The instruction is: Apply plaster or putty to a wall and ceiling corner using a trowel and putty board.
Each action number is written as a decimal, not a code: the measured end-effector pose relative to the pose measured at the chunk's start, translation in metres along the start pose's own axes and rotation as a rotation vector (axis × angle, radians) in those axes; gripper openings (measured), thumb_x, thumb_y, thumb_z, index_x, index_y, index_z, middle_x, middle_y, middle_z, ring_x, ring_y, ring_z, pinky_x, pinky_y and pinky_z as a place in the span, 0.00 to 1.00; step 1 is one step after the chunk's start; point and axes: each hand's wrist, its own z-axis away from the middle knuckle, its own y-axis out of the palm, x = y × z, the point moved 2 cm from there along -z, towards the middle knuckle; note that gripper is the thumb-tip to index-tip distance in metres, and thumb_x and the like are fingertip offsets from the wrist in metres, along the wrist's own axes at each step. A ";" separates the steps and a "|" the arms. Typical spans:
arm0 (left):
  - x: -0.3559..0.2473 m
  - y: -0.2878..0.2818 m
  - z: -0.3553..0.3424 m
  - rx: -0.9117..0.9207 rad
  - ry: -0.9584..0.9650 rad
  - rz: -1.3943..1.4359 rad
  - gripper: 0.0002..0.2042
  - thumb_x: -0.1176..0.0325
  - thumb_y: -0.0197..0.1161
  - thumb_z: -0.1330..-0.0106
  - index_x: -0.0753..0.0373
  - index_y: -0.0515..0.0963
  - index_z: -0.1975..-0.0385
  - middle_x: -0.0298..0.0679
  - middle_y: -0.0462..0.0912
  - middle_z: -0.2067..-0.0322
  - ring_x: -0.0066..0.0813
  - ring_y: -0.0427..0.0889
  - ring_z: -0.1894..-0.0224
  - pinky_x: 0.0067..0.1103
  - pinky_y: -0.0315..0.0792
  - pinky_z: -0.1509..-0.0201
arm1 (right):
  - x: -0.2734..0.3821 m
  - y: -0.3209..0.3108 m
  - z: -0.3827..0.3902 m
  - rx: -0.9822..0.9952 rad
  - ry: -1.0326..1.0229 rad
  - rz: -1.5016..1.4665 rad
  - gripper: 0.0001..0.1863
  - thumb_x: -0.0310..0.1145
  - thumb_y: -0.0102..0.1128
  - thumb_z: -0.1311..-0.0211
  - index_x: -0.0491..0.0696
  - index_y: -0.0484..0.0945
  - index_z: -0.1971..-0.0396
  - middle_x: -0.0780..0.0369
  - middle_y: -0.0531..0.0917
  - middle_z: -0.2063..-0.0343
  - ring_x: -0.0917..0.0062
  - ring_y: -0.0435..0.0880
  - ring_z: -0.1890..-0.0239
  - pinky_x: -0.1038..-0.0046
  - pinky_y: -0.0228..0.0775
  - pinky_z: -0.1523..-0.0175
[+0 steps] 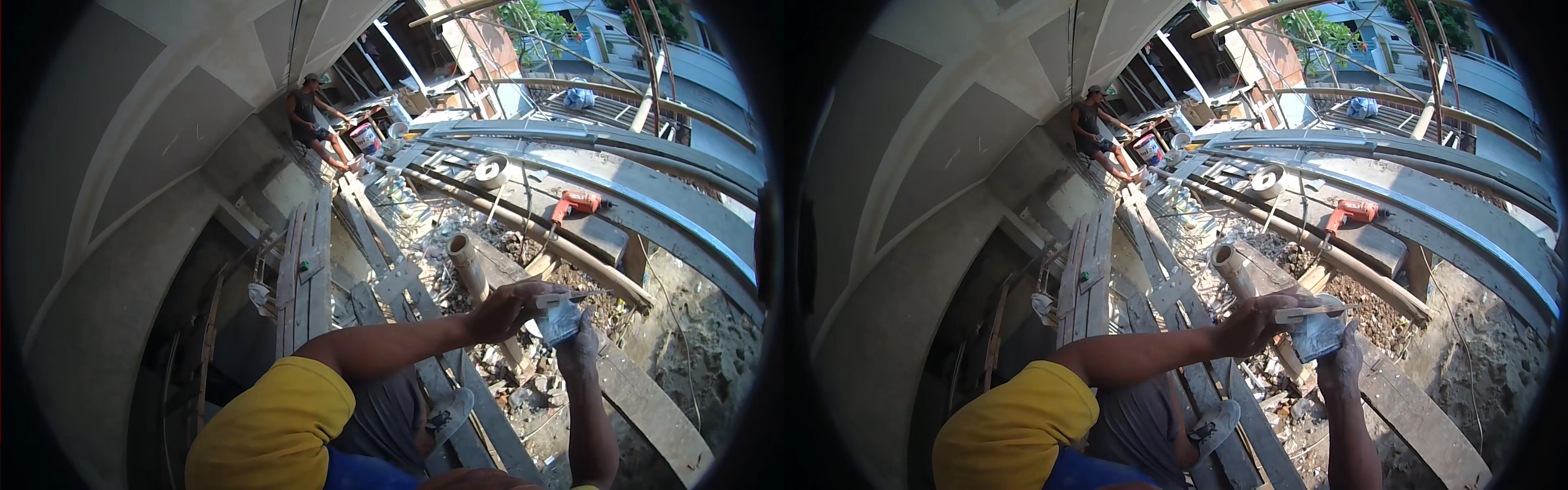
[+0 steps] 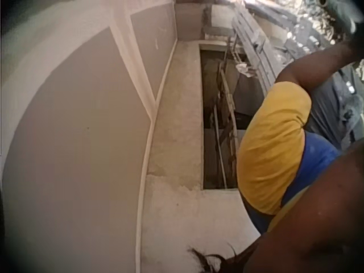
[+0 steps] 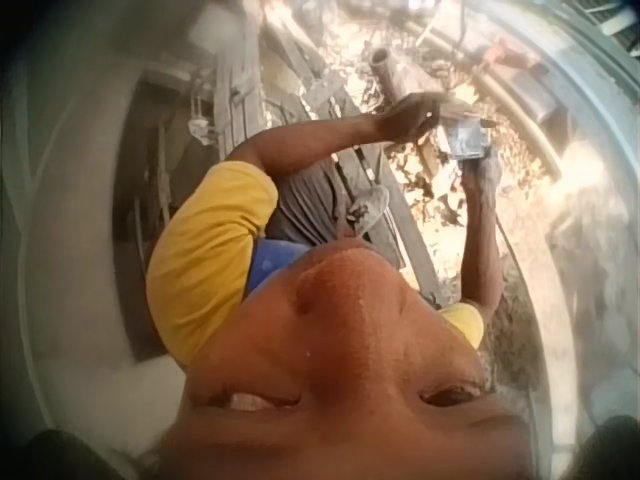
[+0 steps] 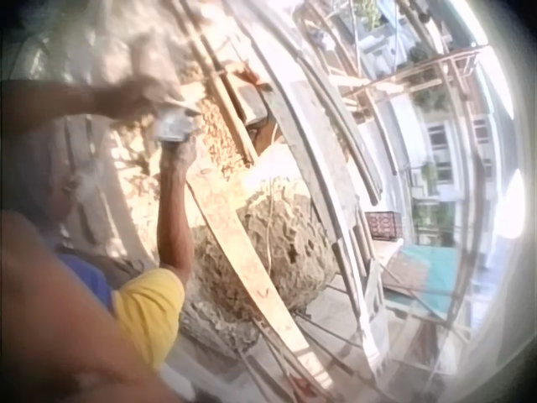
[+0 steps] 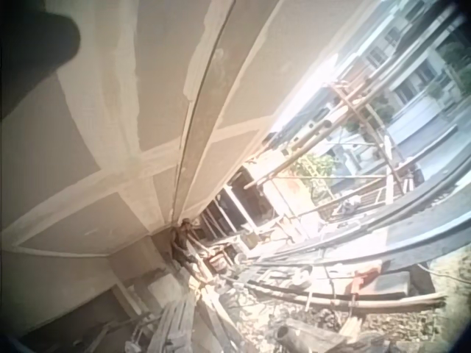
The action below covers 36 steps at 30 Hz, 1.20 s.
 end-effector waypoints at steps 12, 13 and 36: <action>0.015 -0.019 0.001 0.167 0.070 -0.352 0.28 0.82 0.60 0.47 0.51 0.66 0.45 0.43 0.76 0.50 0.46 0.76 0.48 0.36 0.72 0.46 | 0.035 0.035 0.024 0.334 -0.220 0.021 0.31 0.41 0.58 0.40 0.41 0.62 0.42 0.56 0.72 0.46 0.67 0.72 0.45 0.64 0.61 0.37; 0.020 -0.022 0.005 0.167 0.072 -0.354 0.28 0.82 0.60 0.47 0.51 0.66 0.45 0.43 0.76 0.50 0.46 0.76 0.48 0.36 0.72 0.46 | 0.041 0.036 0.028 0.355 -0.248 0.007 0.30 0.41 0.58 0.40 0.41 0.62 0.41 0.57 0.72 0.46 0.68 0.72 0.45 0.64 0.61 0.37; 0.015 -0.024 -0.008 -0.244 -1.170 1.423 0.24 0.52 0.40 0.28 0.63 0.65 0.42 0.45 0.76 0.50 0.38 0.78 0.52 0.33 0.70 0.45 | 0.054 0.046 0.049 0.194 -1.652 1.555 0.21 0.19 0.57 0.47 0.47 0.70 0.51 0.49 0.72 0.55 0.53 0.75 0.51 0.53 0.69 0.48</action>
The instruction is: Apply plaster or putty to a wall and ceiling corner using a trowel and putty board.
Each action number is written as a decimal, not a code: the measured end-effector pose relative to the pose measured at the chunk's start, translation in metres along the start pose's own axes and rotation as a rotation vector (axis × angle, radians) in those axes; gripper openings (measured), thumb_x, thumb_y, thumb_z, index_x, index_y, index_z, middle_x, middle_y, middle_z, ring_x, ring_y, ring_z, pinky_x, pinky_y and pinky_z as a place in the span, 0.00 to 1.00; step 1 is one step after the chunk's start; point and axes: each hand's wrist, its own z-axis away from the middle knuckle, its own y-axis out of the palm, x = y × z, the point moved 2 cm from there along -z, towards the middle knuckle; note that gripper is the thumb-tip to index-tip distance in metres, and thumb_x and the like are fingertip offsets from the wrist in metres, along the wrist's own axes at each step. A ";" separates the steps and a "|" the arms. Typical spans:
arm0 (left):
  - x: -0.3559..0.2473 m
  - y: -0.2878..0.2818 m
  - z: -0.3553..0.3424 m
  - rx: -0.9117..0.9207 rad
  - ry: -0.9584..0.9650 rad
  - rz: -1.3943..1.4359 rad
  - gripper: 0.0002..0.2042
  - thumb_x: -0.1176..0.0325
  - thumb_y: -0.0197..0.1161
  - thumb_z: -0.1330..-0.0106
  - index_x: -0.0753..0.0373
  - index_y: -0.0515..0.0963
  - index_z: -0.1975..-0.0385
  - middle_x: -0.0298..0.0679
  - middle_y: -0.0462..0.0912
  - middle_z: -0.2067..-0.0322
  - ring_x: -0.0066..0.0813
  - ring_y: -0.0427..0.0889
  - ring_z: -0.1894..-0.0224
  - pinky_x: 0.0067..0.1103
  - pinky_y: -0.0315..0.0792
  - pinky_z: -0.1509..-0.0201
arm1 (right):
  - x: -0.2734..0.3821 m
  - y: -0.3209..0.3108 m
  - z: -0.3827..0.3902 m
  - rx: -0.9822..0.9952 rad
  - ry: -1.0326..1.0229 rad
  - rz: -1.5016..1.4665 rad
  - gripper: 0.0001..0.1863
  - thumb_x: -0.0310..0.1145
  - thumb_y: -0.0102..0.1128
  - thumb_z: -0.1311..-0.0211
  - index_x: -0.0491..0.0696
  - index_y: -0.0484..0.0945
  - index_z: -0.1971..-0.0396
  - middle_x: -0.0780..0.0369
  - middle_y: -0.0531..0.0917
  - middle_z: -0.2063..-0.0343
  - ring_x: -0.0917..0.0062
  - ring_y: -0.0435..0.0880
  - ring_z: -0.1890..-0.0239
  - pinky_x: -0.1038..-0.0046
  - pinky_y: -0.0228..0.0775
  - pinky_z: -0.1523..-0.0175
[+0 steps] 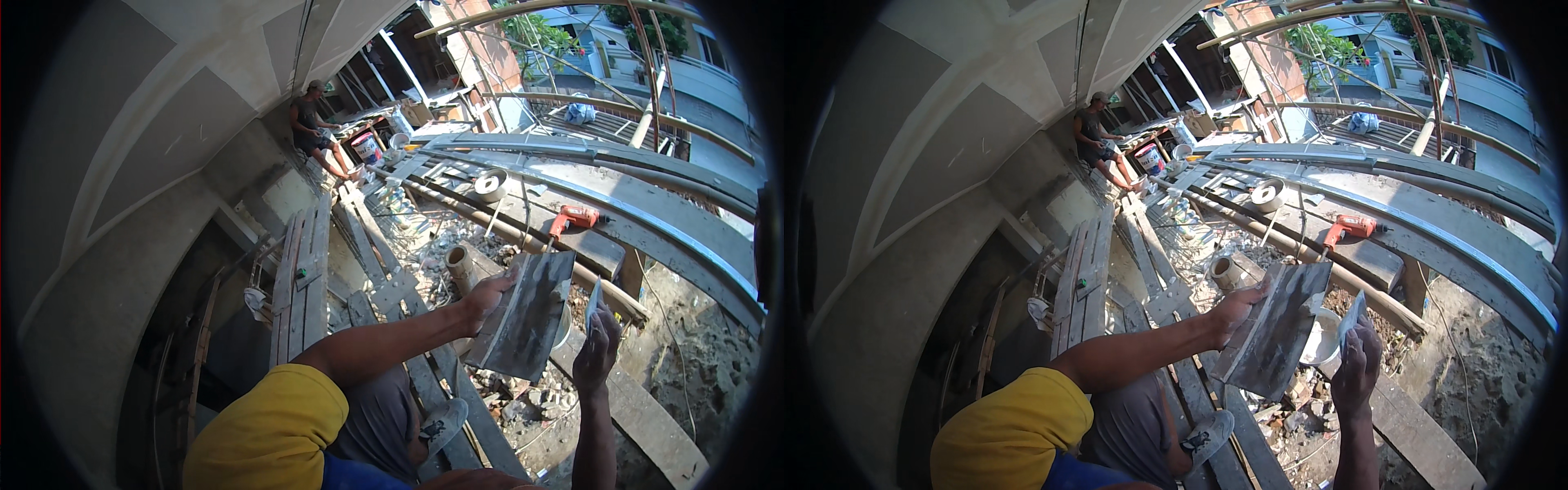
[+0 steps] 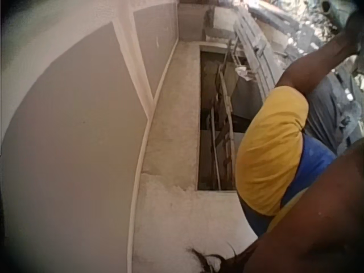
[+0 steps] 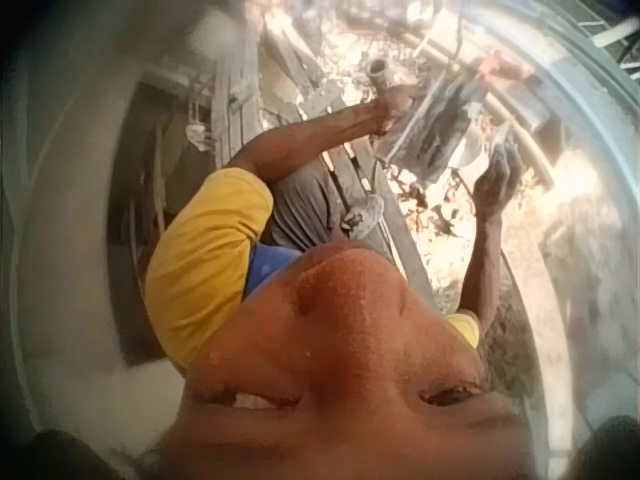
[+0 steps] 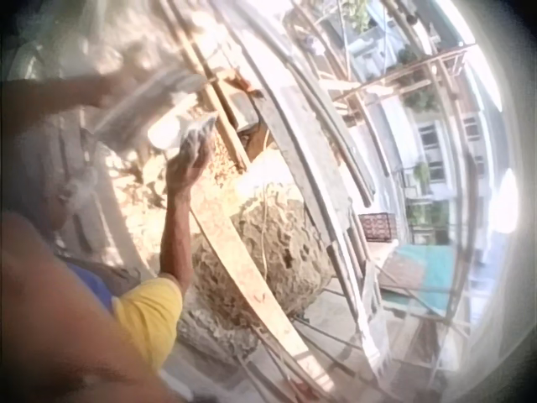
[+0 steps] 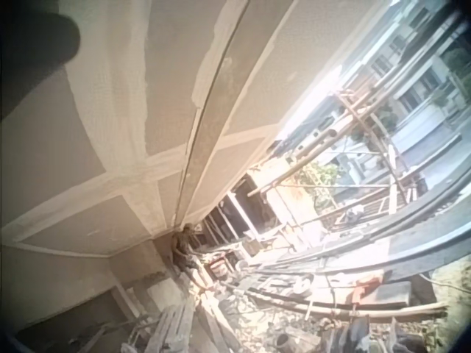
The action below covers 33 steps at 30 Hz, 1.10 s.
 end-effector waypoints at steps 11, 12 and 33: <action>0.002 0.009 -0.003 -0.055 0.071 -0.120 0.24 0.51 0.42 0.29 0.64 0.65 0.43 0.44 0.78 0.54 0.36 0.81 0.57 0.31 0.73 0.49 | 0.012 0.004 0.002 0.037 -0.095 -0.030 0.24 0.20 0.54 0.43 0.47 0.63 0.46 0.50 0.71 0.54 0.55 0.73 0.48 0.52 0.68 0.45; 0.001 0.004 -0.005 -0.079 0.034 -0.110 0.24 0.51 0.42 0.29 0.64 0.65 0.43 0.43 0.78 0.54 0.35 0.80 0.56 0.30 0.73 0.49 | 0.031 0.003 -0.004 -0.097 -0.181 -0.125 0.24 0.21 0.55 0.43 0.48 0.62 0.46 0.50 0.71 0.53 0.55 0.72 0.47 0.52 0.67 0.44; 0.031 0.013 0.008 0.235 1.260 -1.546 0.32 0.80 0.62 0.45 0.45 0.61 0.41 0.50 0.74 0.50 0.48 0.77 0.50 0.34 0.74 0.50 | 0.014 0.028 0.002 -0.216 1.323 -1.515 0.22 0.32 0.46 0.35 0.37 0.62 0.45 0.53 0.74 0.50 0.66 0.75 0.47 0.64 0.66 0.42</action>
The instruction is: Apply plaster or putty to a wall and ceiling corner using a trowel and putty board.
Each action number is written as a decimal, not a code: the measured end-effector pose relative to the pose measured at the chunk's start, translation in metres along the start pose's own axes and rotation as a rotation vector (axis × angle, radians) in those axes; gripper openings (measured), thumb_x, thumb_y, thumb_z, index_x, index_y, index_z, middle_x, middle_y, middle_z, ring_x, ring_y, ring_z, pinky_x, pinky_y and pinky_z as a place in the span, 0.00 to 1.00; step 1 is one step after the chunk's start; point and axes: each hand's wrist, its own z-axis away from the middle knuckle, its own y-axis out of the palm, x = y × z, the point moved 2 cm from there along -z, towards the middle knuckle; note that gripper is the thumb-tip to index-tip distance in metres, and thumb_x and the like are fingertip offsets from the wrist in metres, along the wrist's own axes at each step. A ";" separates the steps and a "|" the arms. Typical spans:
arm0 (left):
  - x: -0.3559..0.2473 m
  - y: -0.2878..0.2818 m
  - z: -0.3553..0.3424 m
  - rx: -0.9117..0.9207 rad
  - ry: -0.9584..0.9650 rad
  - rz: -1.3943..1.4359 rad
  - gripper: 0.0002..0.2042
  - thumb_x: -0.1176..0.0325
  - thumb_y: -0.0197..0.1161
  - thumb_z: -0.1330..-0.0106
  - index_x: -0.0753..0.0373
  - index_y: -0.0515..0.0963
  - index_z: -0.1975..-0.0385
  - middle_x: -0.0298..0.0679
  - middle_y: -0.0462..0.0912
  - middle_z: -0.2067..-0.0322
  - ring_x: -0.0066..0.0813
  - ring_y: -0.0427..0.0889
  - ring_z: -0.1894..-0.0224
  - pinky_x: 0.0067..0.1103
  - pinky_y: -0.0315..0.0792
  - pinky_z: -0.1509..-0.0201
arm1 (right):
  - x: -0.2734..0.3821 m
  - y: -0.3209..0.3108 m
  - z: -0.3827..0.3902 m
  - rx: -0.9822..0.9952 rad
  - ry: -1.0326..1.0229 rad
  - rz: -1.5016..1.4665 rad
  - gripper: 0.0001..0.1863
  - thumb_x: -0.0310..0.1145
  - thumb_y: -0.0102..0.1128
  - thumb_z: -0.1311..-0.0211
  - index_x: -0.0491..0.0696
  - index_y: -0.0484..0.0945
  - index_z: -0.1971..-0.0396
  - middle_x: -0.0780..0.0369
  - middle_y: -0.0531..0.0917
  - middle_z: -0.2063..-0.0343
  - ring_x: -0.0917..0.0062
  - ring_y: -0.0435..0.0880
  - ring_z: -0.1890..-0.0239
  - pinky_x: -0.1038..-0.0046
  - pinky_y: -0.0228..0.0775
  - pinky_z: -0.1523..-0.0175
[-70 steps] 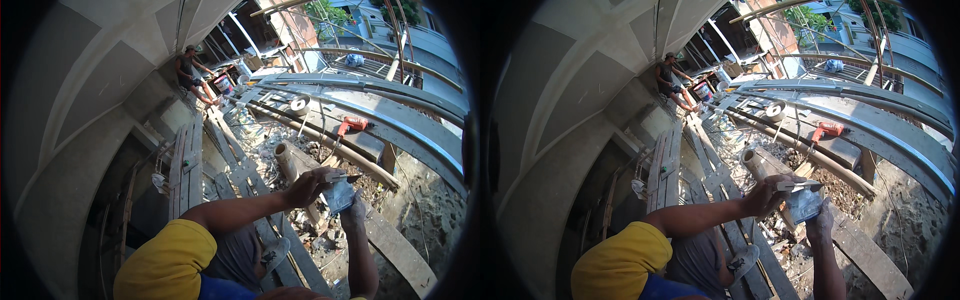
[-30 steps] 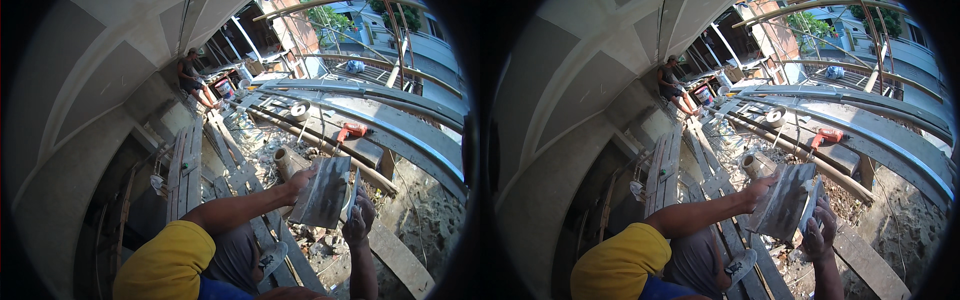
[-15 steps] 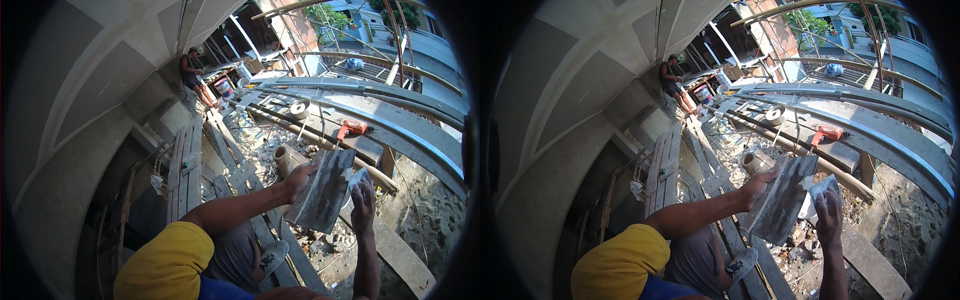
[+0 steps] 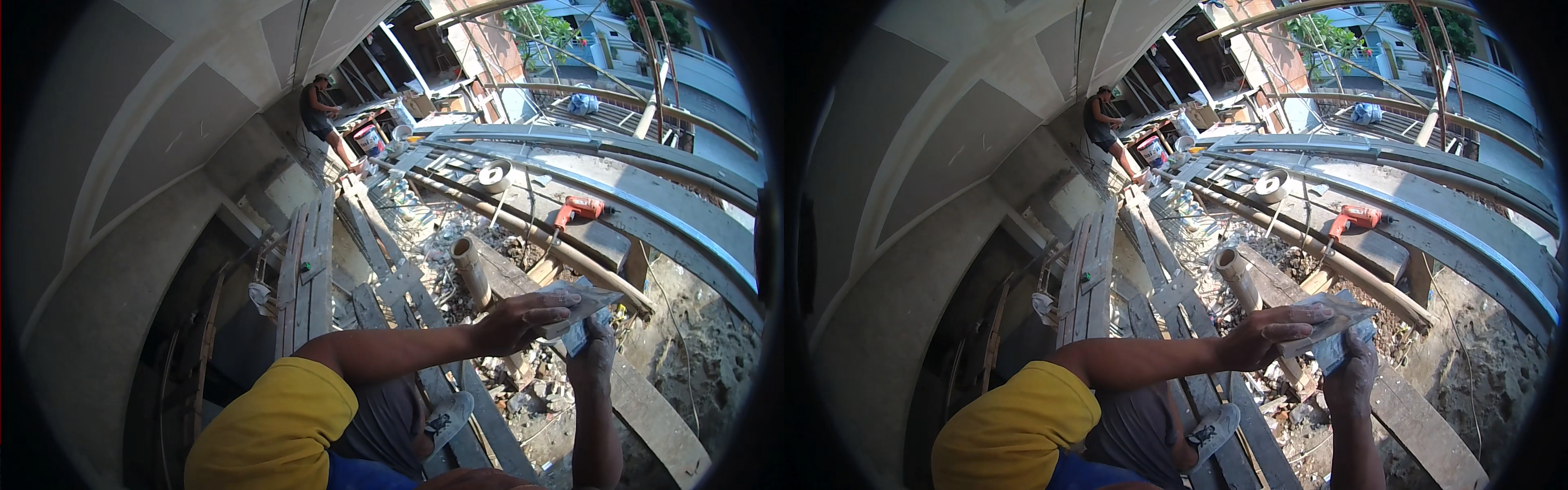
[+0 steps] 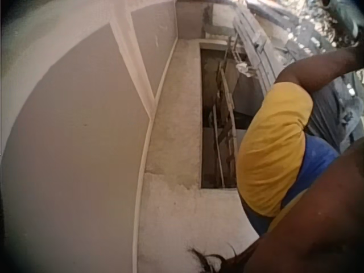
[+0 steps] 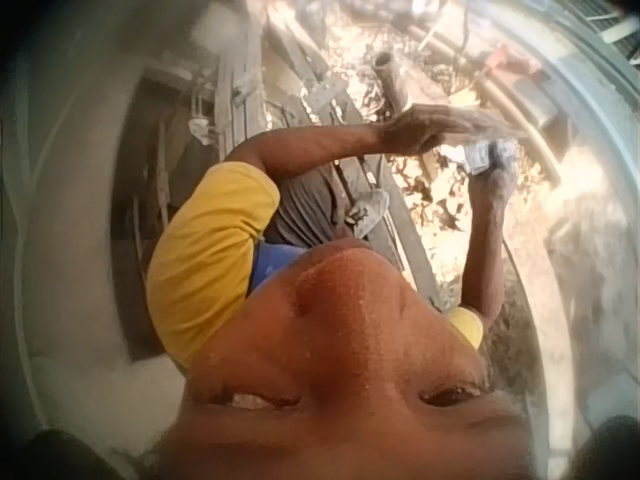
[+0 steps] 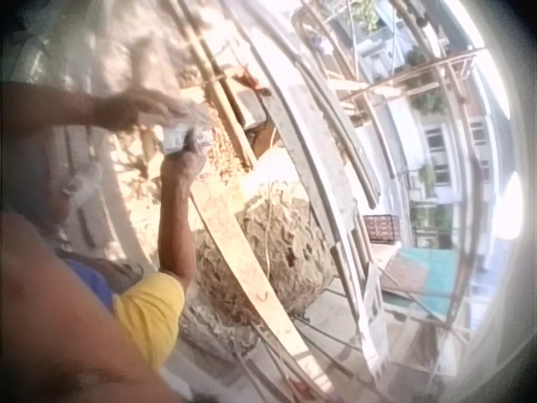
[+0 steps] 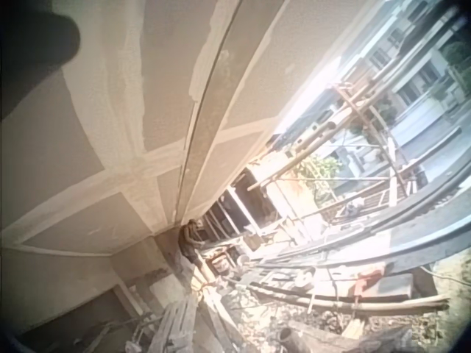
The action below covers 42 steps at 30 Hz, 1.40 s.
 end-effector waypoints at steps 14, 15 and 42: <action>0.030 -0.006 0.002 -0.244 -1.265 0.845 0.21 0.55 0.43 0.28 0.66 0.67 0.47 0.45 0.79 0.58 0.34 0.81 0.58 0.30 0.75 0.52 | 0.040 0.025 0.033 0.282 -1.278 1.109 0.17 0.23 0.58 0.44 0.41 0.74 0.52 0.49 0.76 0.51 0.58 0.77 0.50 0.58 0.68 0.45; 0.031 0.003 0.010 -0.258 -1.393 1.500 0.21 0.55 0.43 0.28 0.65 0.67 0.47 0.44 0.79 0.56 0.34 0.81 0.58 0.30 0.75 0.51 | 0.035 0.028 0.035 0.397 -1.270 1.338 0.20 0.20 0.59 0.48 0.41 0.75 0.52 0.50 0.76 0.53 0.54 0.76 0.51 0.56 0.69 0.46; 0.006 -0.033 -0.030 -0.343 -1.090 1.045 0.20 0.58 0.50 0.30 0.62 0.65 0.44 0.36 0.77 0.54 0.25 0.78 0.54 0.23 0.72 0.48 | 0.038 -0.008 0.018 0.093 -1.316 1.409 0.17 0.16 0.47 0.42 0.43 0.76 0.53 0.53 0.75 0.56 0.59 0.75 0.50 0.55 0.65 0.41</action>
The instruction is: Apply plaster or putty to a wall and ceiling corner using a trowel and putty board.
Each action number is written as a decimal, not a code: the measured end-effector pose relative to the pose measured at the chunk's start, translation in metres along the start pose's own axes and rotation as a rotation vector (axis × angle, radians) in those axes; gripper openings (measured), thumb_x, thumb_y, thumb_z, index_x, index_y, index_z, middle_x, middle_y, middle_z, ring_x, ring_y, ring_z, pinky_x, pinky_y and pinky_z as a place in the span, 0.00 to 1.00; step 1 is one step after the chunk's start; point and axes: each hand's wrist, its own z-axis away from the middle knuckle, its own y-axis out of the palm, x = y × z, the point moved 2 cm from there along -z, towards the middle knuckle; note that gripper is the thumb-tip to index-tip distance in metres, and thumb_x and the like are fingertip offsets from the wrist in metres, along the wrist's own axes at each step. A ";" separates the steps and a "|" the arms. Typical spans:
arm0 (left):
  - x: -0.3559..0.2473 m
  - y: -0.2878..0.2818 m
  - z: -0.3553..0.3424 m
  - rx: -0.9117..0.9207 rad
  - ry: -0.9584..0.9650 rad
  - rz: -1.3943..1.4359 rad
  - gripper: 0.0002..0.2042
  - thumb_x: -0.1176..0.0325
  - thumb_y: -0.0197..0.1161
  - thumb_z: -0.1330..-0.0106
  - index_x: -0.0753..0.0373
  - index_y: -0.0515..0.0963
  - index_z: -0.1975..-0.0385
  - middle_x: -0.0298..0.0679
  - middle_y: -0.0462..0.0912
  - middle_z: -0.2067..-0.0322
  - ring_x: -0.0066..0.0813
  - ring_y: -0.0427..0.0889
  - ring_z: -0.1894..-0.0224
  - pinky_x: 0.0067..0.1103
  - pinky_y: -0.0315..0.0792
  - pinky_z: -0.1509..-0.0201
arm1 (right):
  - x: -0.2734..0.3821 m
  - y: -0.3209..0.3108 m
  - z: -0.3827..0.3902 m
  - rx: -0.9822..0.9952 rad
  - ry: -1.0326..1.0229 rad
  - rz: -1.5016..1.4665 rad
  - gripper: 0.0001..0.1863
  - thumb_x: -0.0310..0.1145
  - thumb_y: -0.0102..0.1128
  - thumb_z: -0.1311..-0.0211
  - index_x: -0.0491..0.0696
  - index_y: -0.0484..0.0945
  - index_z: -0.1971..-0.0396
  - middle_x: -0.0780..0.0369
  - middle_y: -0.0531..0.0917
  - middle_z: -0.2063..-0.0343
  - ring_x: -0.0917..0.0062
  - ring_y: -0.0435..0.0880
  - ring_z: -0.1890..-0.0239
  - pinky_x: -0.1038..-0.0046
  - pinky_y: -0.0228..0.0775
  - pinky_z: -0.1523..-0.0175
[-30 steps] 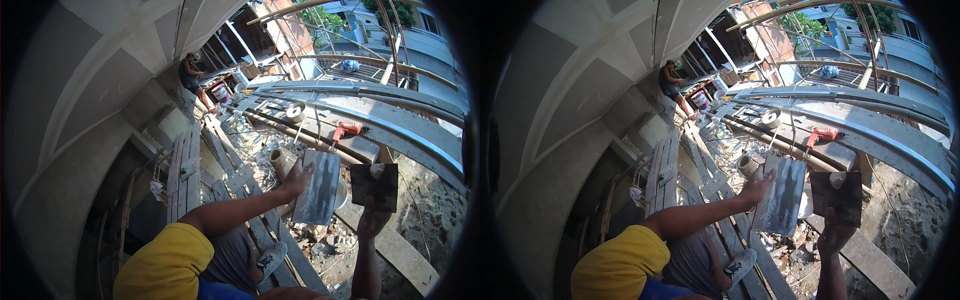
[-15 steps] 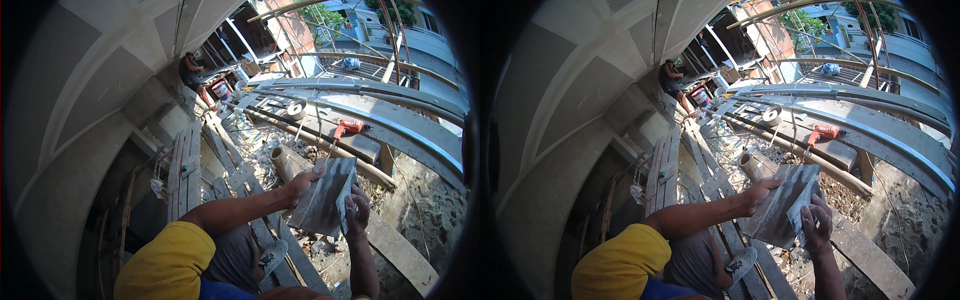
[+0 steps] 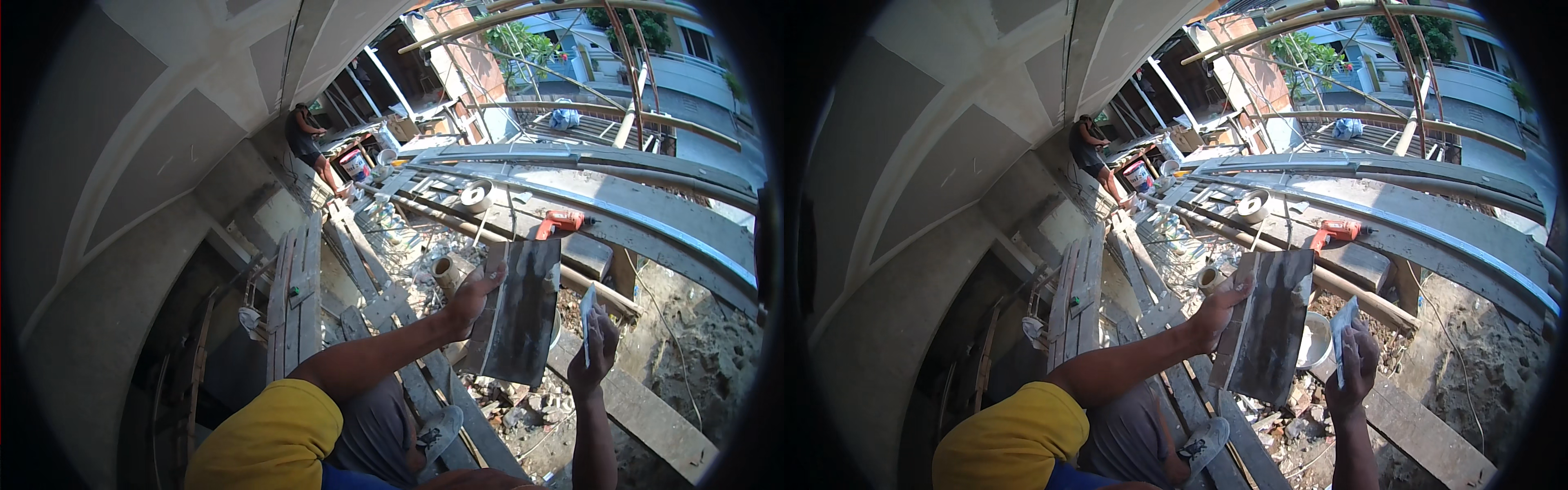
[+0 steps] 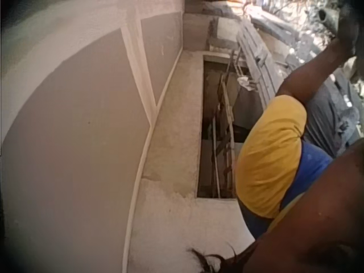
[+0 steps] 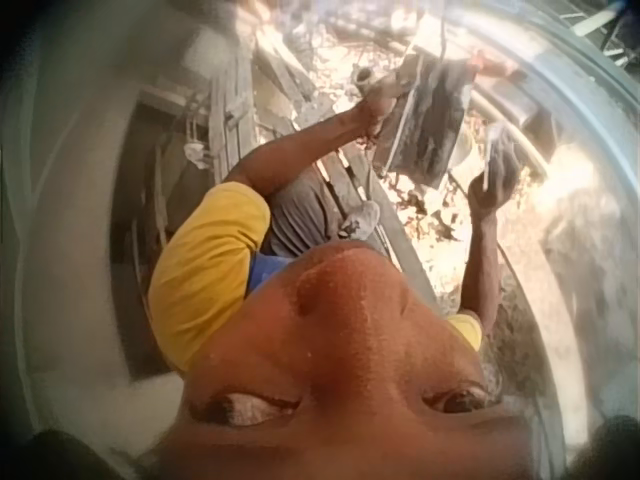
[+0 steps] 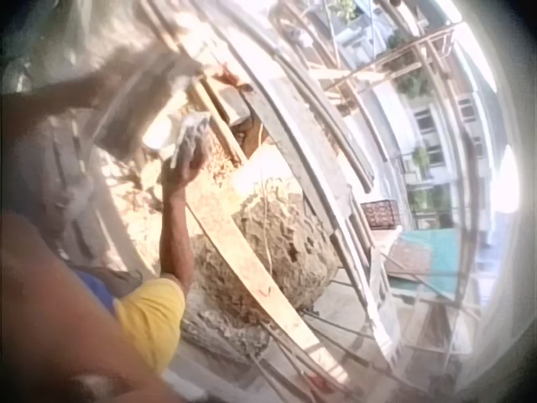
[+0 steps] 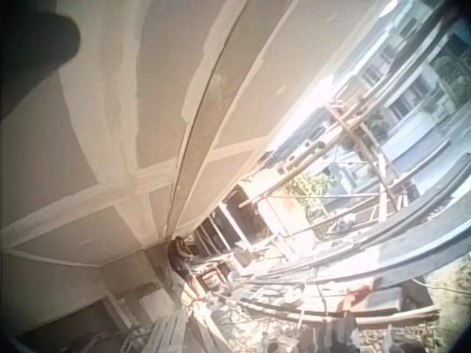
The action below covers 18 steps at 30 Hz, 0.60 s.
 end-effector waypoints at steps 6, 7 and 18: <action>0.014 -0.014 -0.009 -0.125 -0.042 -0.096 0.19 0.62 0.48 0.30 0.59 0.62 0.42 0.35 0.76 0.53 0.26 0.79 0.56 0.24 0.74 0.52 | 0.002 0.010 -0.002 0.199 -0.170 0.095 0.16 0.19 0.58 0.45 0.46 0.77 0.55 0.56 0.74 0.57 0.60 0.76 0.50 0.51 0.64 0.41; 0.011 -0.011 -0.007 -0.117 -0.039 -0.095 0.19 0.62 0.48 0.30 0.59 0.62 0.42 0.35 0.76 0.53 0.26 0.79 0.56 0.24 0.74 0.52 | -0.015 0.005 -0.003 0.277 -0.067 0.254 0.16 0.20 0.57 0.44 0.47 0.77 0.55 0.56 0.74 0.57 0.60 0.76 0.49 0.53 0.65 0.40; 0.039 0.016 0.021 0.145 0.973 -1.000 0.21 0.74 0.51 0.34 0.61 0.55 0.42 0.52 0.69 0.50 0.45 0.72 0.48 0.33 0.65 0.43 | -0.002 0.034 0.031 -0.244 1.413 -1.394 0.19 0.34 0.49 0.35 0.38 0.66 0.49 0.55 0.77 0.54 0.67 0.78 0.53 0.65 0.70 0.46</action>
